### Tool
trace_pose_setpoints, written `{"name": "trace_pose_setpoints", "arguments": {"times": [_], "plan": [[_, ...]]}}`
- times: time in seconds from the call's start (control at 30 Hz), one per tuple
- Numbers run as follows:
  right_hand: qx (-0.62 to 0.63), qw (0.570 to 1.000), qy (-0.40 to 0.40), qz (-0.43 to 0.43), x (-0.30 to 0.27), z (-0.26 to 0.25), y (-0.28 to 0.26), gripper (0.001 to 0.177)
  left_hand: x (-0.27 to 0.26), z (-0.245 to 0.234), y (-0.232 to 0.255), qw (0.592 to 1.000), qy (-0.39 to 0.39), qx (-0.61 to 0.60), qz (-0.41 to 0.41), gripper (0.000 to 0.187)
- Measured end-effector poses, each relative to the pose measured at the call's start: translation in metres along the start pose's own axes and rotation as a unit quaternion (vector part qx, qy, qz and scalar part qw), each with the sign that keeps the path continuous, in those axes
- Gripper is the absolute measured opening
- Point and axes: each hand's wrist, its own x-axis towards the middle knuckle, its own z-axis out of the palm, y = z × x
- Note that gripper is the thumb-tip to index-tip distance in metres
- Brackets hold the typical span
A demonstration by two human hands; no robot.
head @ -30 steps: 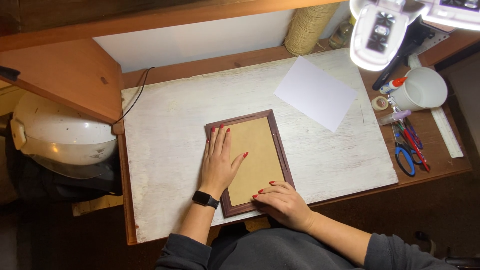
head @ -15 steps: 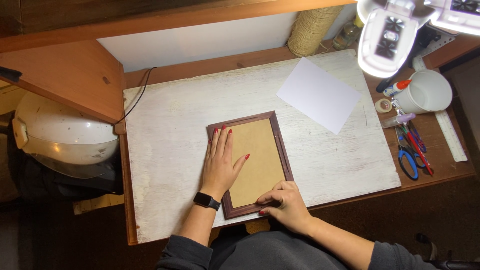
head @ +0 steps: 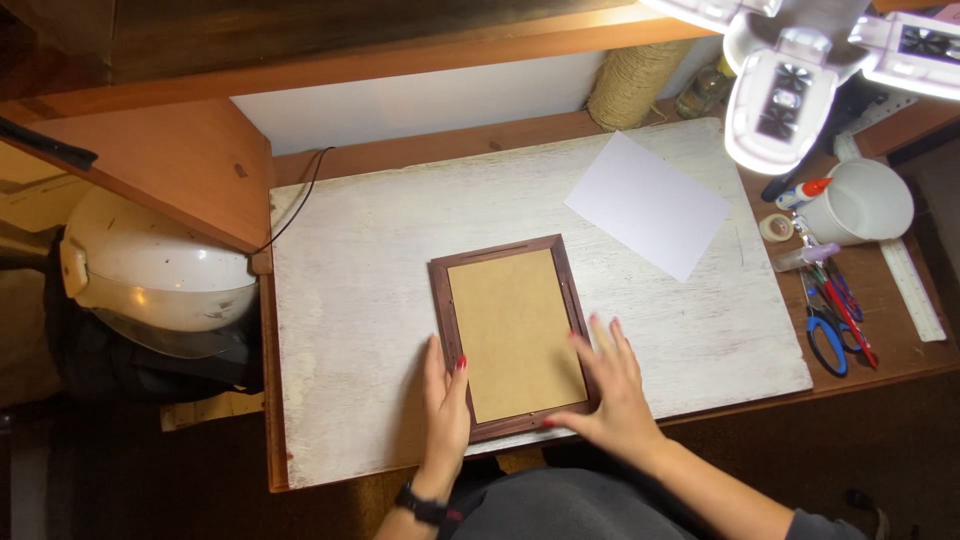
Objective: The recorder opens a folder of art supplies and disassembles a picture frame for a task.
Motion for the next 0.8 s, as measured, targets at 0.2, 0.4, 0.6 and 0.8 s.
{"name": "trace_pose_setpoints", "arguments": {"times": [0.2,0.4,0.6,0.8], "plan": [[0.356,0.879,-0.085,0.306,0.004,0.01,0.015,0.106,-0.013,-0.007,0.026,0.95,0.014,-0.121,-0.289,0.067],[0.409,0.843,-0.036,0.347,0.008,0.027,0.025,0.089,-0.007,-0.013,-0.008,0.922,0.017,-0.167,-0.35,0.063],[0.326,0.89,-0.045,0.317,0.013,0.027,0.01,0.092,-0.017,-0.007,0.011,0.97,0.038,-0.053,-0.232,0.055],[0.205,0.94,-0.114,0.248,0.012,0.019,-0.006,0.116,-0.026,-0.002,0.033,0.995,0.046,0.004,-0.085,0.057]]}}
